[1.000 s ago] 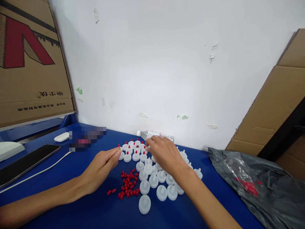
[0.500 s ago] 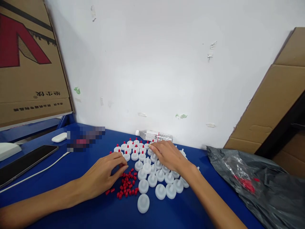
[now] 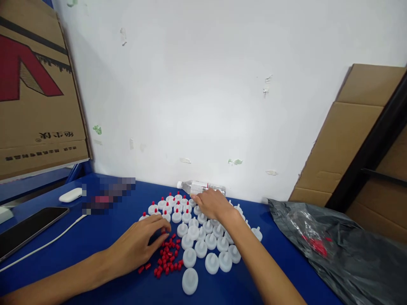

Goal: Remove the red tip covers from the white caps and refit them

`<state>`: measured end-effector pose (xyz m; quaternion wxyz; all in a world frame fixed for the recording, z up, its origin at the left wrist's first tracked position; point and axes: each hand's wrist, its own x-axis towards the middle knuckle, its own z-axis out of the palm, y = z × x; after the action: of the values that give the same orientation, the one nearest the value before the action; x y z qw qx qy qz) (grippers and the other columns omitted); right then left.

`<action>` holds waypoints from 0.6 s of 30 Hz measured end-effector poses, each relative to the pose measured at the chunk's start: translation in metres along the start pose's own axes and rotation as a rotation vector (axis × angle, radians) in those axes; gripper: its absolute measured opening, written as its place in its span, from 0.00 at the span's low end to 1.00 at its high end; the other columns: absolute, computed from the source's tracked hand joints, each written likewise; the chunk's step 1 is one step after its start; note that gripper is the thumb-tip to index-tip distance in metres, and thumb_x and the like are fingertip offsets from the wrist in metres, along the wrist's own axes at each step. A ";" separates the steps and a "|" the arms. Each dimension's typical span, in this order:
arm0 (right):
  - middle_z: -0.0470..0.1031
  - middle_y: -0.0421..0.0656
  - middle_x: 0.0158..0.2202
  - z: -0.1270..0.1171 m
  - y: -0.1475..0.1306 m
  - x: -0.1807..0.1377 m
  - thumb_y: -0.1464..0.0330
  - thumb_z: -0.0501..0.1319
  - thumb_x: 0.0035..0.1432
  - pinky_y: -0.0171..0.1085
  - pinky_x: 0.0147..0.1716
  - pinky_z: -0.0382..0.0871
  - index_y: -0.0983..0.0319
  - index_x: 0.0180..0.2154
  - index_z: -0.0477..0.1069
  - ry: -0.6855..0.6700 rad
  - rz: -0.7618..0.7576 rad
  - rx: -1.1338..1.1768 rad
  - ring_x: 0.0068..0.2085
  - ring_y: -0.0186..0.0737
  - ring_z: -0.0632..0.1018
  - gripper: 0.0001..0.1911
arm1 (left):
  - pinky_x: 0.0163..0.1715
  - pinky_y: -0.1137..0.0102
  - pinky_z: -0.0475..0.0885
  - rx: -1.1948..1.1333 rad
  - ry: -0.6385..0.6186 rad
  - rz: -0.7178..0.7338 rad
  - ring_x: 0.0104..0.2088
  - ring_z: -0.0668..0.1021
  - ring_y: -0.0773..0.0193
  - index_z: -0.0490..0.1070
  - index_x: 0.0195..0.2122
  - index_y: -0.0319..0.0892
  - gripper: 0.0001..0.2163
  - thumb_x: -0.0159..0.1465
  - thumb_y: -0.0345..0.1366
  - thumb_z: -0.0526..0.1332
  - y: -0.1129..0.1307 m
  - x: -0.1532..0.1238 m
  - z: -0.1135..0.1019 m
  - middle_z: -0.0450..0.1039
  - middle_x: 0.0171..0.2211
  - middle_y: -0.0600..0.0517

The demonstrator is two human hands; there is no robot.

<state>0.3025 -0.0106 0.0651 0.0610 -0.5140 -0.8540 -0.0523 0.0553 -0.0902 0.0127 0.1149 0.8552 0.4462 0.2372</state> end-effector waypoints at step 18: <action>0.78 0.45 0.46 -0.020 -0.068 -0.061 0.71 0.58 0.69 0.44 0.44 0.72 0.58 0.50 0.68 0.351 -0.278 0.167 0.45 0.45 0.79 0.09 | 0.37 0.67 0.67 -0.143 0.169 -0.007 0.35 0.77 0.60 0.64 0.53 0.49 0.12 0.77 0.44 0.47 0.008 -0.001 -0.015 0.75 0.36 0.54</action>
<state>0.2712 -0.0986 0.0734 0.2430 -0.3676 -0.8943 -0.0777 0.0530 -0.0954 0.0286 0.1383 0.8203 0.4391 0.3395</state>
